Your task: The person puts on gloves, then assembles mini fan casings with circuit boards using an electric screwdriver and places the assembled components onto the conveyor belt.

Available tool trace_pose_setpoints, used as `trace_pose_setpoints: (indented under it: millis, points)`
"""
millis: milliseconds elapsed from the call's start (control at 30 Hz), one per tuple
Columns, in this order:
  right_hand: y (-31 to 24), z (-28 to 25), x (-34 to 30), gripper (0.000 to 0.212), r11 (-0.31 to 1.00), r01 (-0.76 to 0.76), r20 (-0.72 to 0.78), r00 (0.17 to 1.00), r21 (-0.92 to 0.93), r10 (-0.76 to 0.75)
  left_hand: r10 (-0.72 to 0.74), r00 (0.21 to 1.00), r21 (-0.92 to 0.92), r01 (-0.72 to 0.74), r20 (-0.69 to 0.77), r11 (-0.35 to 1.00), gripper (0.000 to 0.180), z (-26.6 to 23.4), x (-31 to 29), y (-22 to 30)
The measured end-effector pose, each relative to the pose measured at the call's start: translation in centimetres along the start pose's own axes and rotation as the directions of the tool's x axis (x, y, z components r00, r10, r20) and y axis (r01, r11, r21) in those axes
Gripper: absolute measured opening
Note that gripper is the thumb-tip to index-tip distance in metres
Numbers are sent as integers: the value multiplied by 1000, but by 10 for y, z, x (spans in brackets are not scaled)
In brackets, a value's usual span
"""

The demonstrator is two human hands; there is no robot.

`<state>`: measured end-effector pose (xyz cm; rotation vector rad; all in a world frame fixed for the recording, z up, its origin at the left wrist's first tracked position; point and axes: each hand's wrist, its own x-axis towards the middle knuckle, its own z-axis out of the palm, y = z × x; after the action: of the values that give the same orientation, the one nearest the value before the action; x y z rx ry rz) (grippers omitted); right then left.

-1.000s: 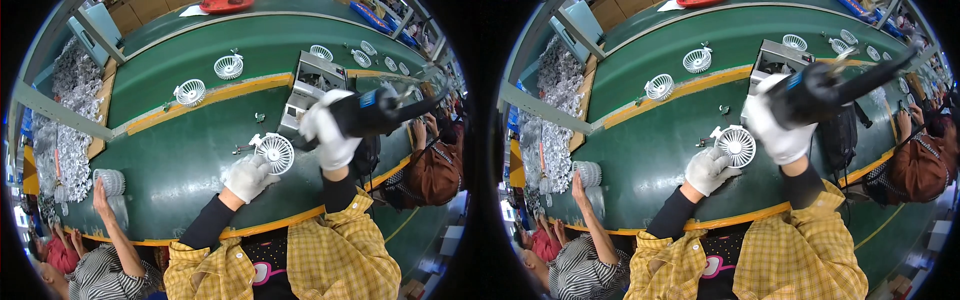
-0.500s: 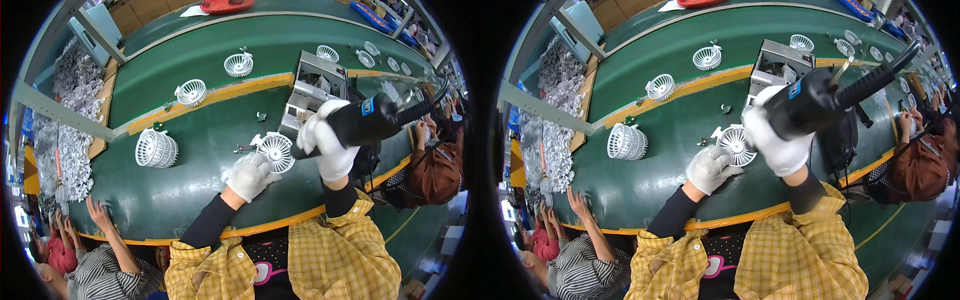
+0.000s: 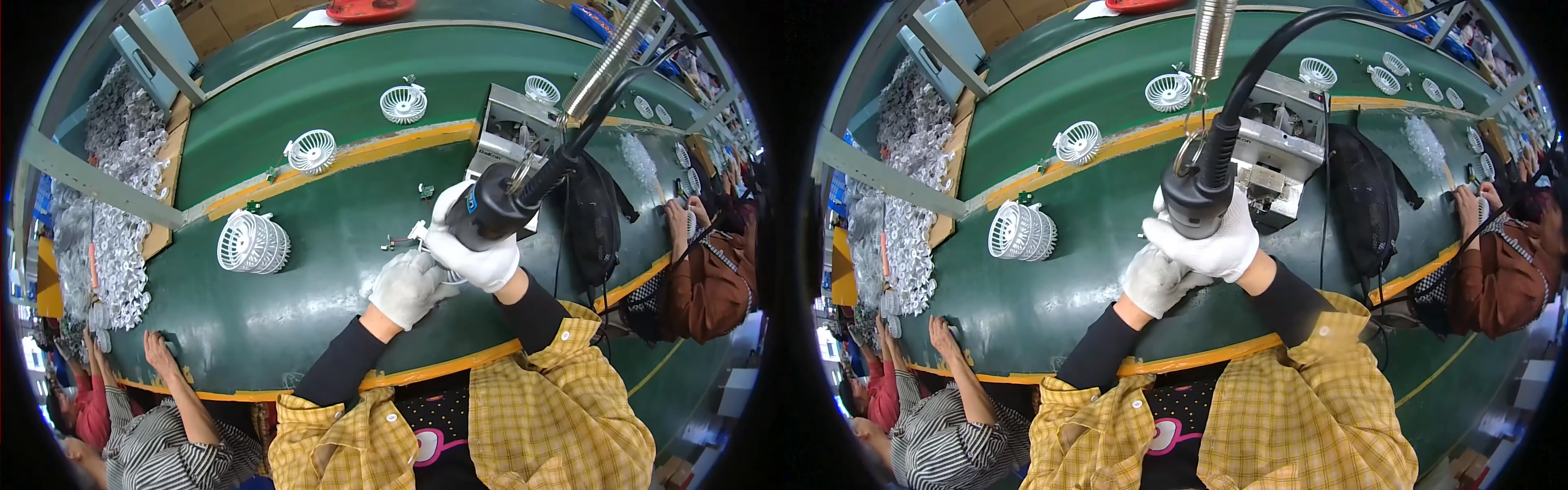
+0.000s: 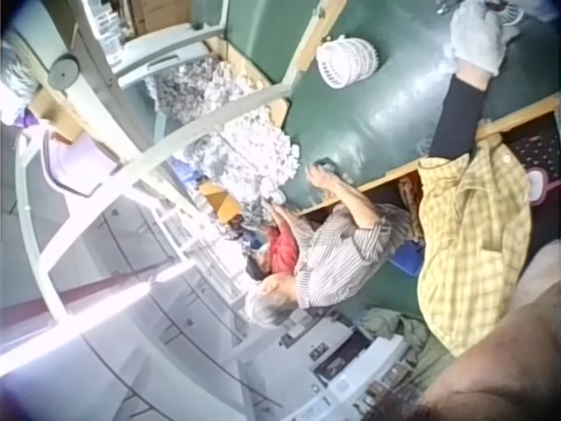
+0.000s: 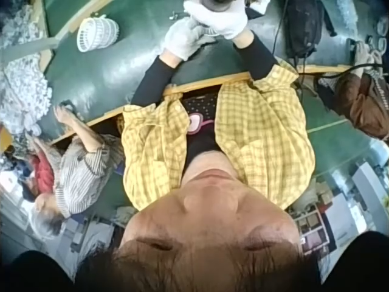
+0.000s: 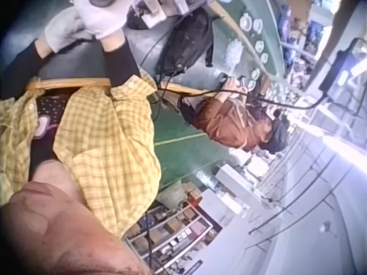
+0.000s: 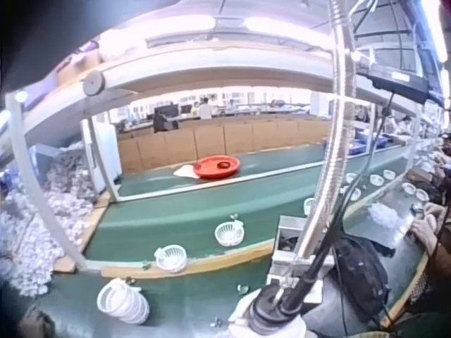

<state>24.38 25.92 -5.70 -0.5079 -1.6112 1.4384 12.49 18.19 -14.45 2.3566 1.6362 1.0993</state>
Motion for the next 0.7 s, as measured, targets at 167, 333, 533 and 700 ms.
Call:
trace_pose_setpoints:
  millis: [167,333,533,700]
  points:
    - [8,-15,4,25,987,-62,205,978,146,31,18,1000,10,-18,-20,1000,27,0,3,2]
    - [-21,-21,3,16,986,131,-137,984,104,-116,-49,998,43,51,-30,998,22,-7,2,0]
    - [-37,-46,33,5,942,279,-415,847,-185,-332,-281,900,-39,285,-334,958,54,-22,19,-15]
    - [-25,-49,27,9,984,161,-484,857,-70,-175,-84,972,5,84,218,996,29,-18,9,-2]
